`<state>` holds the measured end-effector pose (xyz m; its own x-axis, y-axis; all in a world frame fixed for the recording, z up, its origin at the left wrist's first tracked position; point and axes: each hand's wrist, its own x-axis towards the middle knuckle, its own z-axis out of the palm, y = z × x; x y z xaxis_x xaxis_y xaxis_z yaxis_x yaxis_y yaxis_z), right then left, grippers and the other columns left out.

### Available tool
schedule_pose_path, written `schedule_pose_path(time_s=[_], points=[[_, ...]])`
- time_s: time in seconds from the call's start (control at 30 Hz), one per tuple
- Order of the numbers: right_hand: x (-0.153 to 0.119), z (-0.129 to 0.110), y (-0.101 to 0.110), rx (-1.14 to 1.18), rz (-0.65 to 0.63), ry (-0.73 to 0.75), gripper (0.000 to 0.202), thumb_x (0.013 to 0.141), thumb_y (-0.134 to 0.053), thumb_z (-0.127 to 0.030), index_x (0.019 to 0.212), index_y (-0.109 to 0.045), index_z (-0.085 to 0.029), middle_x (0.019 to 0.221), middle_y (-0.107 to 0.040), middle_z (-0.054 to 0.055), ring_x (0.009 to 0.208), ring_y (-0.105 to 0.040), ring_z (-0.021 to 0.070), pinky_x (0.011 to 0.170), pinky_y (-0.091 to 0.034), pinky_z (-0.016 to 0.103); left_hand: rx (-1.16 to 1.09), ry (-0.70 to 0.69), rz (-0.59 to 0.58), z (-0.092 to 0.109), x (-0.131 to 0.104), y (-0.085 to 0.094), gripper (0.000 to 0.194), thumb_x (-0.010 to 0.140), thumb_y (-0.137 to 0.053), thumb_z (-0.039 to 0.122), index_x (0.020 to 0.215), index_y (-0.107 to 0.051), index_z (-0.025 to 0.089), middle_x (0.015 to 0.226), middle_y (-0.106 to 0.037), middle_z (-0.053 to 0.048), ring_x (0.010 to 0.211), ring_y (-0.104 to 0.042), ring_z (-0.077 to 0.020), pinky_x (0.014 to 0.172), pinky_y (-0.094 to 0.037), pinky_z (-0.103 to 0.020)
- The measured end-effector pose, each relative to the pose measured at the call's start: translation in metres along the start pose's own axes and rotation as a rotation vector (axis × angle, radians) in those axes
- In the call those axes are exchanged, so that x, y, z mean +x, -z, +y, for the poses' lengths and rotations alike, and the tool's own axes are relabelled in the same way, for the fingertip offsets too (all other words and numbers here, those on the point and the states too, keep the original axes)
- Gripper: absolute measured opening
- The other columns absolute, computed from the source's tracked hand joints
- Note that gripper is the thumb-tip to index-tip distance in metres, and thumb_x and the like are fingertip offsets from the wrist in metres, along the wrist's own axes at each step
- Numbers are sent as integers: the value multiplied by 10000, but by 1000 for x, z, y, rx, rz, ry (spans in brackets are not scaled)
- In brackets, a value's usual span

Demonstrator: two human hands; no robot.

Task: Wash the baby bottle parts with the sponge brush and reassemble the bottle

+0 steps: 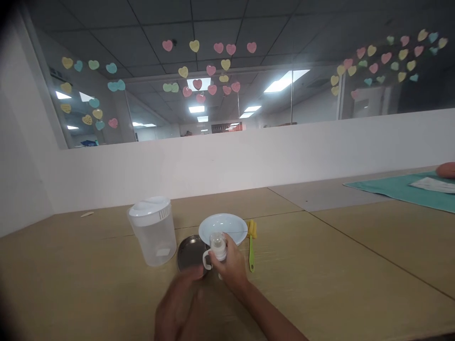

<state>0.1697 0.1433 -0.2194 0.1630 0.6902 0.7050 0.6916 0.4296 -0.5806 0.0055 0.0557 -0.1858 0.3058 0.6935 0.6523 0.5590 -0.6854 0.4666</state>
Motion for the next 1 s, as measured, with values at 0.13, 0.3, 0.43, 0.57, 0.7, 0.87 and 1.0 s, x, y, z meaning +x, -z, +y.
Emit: schedule_pose_path(time_s=[0.13,0.3,0.43,0.57,0.7,0.87,1.0], points=[[1,3,1,38,-24,10,494,721,-561,-364,1160,-470,-156,1046,-621,101,903,-612,240,738,-490,336,-13,113,-89,-17,87,-12,689,806,-488,409,1387,-214,161,1409,-328,-105,1290,-315,-247,1058,-328,-397],[2,8,0,96,-53,-14,518,652,-587,-259,1147,-461,-176,1046,-617,86,894,-604,232,745,-478,331,197,-3,-527,-14,134,-10,406,717,-574,412,1054,-578,185,1052,-626,-90,1042,-543,-269,891,-427,-357],[2,10,0,93,-91,-38,558,630,-618,-288,1149,-454,-165,1028,-615,95,893,-598,247,730,-475,343,439,-51,-614,2,136,-6,285,679,-599,355,909,-605,187,834,-659,-82,779,-622,-249,663,-452,-302],[2,11,2,68,-43,-8,593,646,-592,-283,1202,-431,-155,1051,-611,108,913,-598,250,731,-480,335,543,-109,-589,15,133,-14,257,691,-594,275,915,-601,151,855,-658,-116,816,-615,-274,693,-448,-329],[3,10,4,47,-16,-4,589,640,-603,-291,1193,-439,-173,1025,-629,86,877,-615,242,697,-494,321,466,-89,-584,12,134,-14,208,696,-588,273,871,-601,163,854,-653,-94,801,-610,-246,673,-447,-298],[2,8,3,3,1,-23,564,687,-610,-355,1193,-436,-176,902,-660,54,795,-632,222,665,-502,319,102,21,-398,-17,152,5,321,766,-530,457,957,-612,213,983,-616,-48,895,-582,-196,791,-449,-279],[2,7,3,-6,-14,18,521,712,-596,-348,1178,-445,-170,928,-656,63,835,-627,215,725,-500,326,39,85,-320,-54,164,-5,425,776,-540,392,1164,-527,221,1136,-535,-71,980,-558,-189,875,-432,-286]])
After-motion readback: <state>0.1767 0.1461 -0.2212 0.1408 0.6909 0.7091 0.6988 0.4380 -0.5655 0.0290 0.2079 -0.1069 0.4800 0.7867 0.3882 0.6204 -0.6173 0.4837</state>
